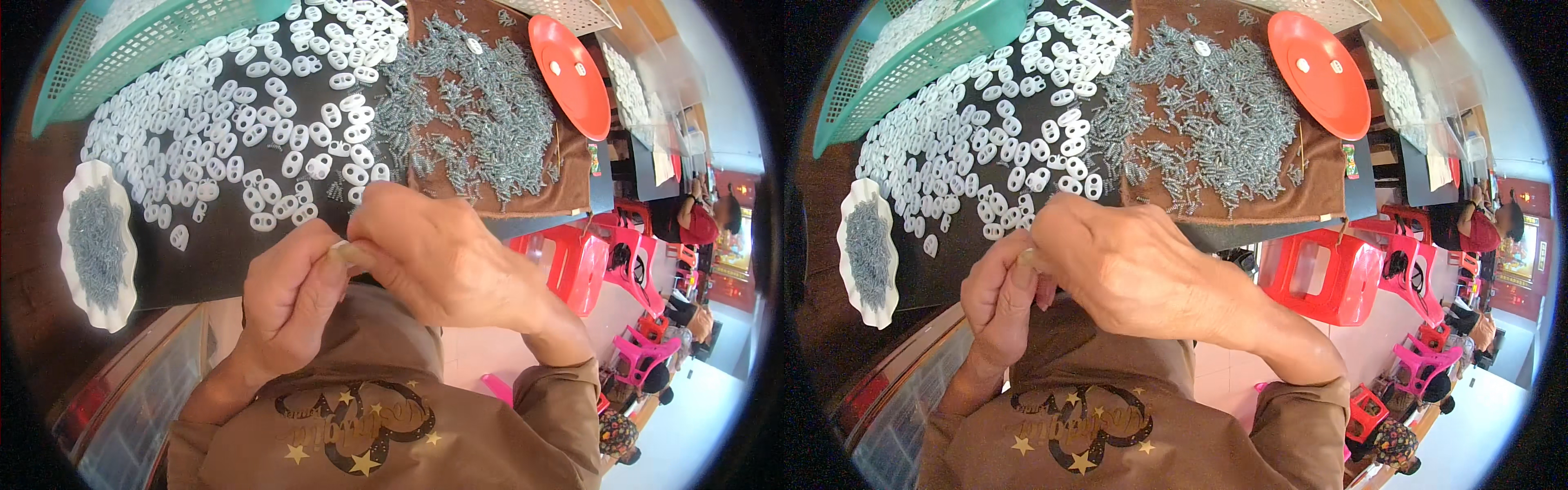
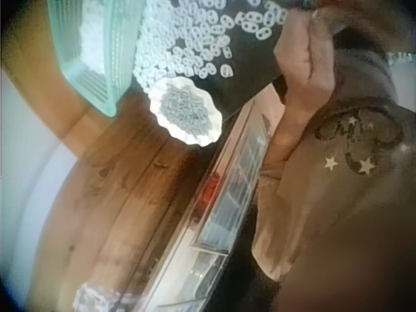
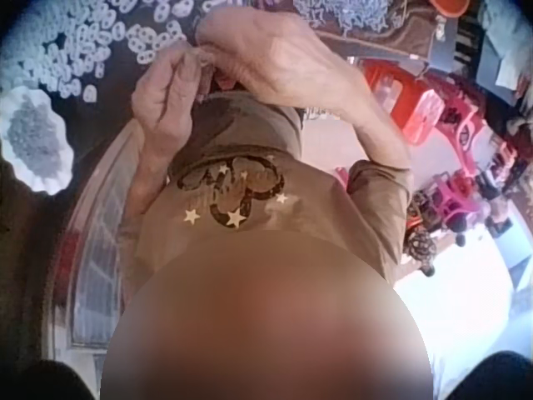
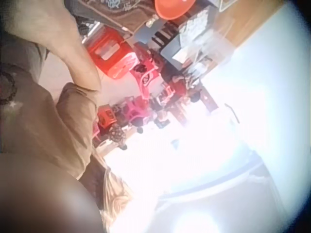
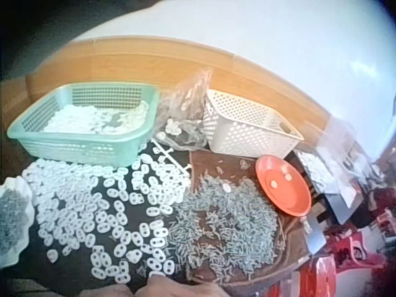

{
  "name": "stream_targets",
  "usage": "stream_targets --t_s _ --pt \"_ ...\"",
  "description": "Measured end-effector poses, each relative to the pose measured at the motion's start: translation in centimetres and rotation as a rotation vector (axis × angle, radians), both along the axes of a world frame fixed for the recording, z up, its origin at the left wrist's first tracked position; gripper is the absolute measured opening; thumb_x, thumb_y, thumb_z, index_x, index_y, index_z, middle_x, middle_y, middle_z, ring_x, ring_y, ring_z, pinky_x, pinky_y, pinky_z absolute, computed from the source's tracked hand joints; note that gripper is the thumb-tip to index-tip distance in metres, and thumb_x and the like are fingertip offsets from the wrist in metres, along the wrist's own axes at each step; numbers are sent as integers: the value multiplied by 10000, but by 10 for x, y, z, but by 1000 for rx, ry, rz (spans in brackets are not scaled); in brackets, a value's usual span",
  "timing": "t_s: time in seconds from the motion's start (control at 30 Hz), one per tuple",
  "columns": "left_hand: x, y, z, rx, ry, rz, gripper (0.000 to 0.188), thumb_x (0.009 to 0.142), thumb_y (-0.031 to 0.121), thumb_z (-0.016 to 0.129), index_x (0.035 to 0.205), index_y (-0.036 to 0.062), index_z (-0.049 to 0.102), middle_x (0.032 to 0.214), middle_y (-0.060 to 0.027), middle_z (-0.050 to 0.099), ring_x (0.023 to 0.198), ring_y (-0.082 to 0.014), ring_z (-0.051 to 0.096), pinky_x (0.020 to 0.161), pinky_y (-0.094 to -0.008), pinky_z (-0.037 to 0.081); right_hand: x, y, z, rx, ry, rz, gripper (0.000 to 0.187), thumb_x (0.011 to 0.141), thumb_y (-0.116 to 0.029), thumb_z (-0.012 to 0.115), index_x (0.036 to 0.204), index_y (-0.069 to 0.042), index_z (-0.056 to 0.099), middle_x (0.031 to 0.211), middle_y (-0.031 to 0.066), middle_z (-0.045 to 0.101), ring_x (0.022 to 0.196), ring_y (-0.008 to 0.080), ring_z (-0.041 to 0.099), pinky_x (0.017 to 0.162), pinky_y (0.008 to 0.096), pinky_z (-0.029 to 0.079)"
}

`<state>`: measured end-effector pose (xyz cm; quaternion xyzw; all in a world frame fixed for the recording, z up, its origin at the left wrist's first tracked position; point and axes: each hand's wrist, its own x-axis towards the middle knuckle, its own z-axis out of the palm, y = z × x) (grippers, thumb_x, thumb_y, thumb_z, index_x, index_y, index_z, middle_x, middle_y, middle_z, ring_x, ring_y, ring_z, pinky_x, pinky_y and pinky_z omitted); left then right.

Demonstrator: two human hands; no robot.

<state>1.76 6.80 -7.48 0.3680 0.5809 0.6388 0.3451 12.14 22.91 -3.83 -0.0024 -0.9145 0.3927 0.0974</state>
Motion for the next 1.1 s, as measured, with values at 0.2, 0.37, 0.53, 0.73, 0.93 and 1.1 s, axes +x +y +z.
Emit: stream_targets --t_s 0.2,0.37,0.53,0.73,0.93,1.1 --pt "-1 -4 0 -31 56 -61 136 952 63 514 914 -29 606 715 -60 524 597 -119 476 554 -247 382 1 -5 6 -11 50 57 113 831 -40 555 920 8 504 804 152 549 666 341 611 505 416 468" --pt "-4 -3 4 -49 -58 -54 104 937 47 529 903 -31 588 706 -56 520 602 -110 473 552 -238 378 8 -4 10 46 -56 58 146 804 -45 569 936 3 528 800 154 545 679 339 600 539 404 484" --pt "-9 -6 -4 33 96 -34 171 979 109 495 904 -28 564 713 -29 520 557 -67 447 502 -216 357 21 44 13 149 0 -229 108 884 -101 581 947 -14 594 837 162 575 734 348 587 614 414 482" --pt "-8 1 -8 -2 -63 -18 107 940 43 519 875 -28 566 666 6 504 570 -34 416 510 -207 336 34 105 0 645 -172 -566 185 899 -170 603 858 5 557 812 199 583 770 405 588 657 468 457" --pt "-8 4 -11 -10 -41 4 105 931 31 520 857 -27 568 656 9 506 577 -36 419 520 -202 334 28 117 -10 535 -86 -446 190 881 -156 612 820 7 535 795 204 573 763 412 580 635 472 447" --pt "-6 6 -11 -21 -63 12 105 933 35 520 865 -30 567 660 6 513 581 -37 420 523 -202 335 23 120 -4 340 -95 -450 159 883 -115 606 827 23 551 713 208 548 649 378 538 595 412 426"
